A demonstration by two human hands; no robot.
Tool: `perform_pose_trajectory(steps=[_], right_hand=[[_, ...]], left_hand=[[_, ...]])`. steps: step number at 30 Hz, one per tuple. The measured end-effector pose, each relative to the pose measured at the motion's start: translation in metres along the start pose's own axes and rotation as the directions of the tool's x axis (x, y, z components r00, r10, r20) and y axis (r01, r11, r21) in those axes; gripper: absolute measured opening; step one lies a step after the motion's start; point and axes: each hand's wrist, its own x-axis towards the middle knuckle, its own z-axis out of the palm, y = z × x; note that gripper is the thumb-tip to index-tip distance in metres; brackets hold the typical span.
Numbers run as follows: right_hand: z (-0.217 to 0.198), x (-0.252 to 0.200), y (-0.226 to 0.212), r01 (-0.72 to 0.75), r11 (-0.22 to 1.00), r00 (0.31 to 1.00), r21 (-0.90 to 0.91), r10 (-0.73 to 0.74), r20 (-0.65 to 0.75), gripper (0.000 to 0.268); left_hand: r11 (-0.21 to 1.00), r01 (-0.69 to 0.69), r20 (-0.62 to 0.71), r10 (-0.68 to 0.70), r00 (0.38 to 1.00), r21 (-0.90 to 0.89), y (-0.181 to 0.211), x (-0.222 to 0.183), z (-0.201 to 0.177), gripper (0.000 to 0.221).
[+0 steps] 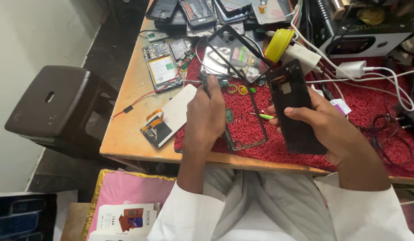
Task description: The person reassembles a smartphone by connecting internal ribbon cables and snapping the back cover onto the chassis. They then connect a charging cable to the device to verify that the screen lights up and the phone is charging.
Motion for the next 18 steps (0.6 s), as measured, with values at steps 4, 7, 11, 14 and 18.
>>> perform_pose_trajectory(steps=[4, 7, 11, 14, 18], right_hand=[[-0.009, -0.005, 0.008, 0.034, 0.991, 0.998, 0.133, -0.041, 0.049, 0.048], [-0.011, -0.009, 0.009, 0.047, 0.957, 0.982, 0.286, -0.097, 0.164, 0.047], [0.009, -0.014, -0.003, -0.045, 0.947, 0.994, 0.317, 0.010, 0.112, 0.051], [0.020, -0.011, -0.005, 0.036, 0.995, 0.988, 0.097, -0.050, 0.147, 0.051], [0.021, 0.007, -0.003, -0.080, 0.995, 0.994, -0.059, 0.084, 0.064, 0.048]], left_hand=[[0.995, -0.035, -0.012, 0.034, 0.999, -0.093, -0.004, -0.003, -0.003, 0.064], [0.971, -0.098, -0.061, 0.086, 0.994, -0.220, -0.014, -0.009, -0.004, 0.054], [0.765, -0.037, -0.008, 0.041, 0.999, -0.643, -0.036, -0.020, 0.003, 0.038], [0.536, 0.004, 0.067, 0.098, 0.993, -0.844, -0.053, -0.027, 0.009, 0.040], [0.250, 0.246, 0.286, 0.139, 0.948, -0.937, -0.065, -0.032, 0.011, 0.049]])
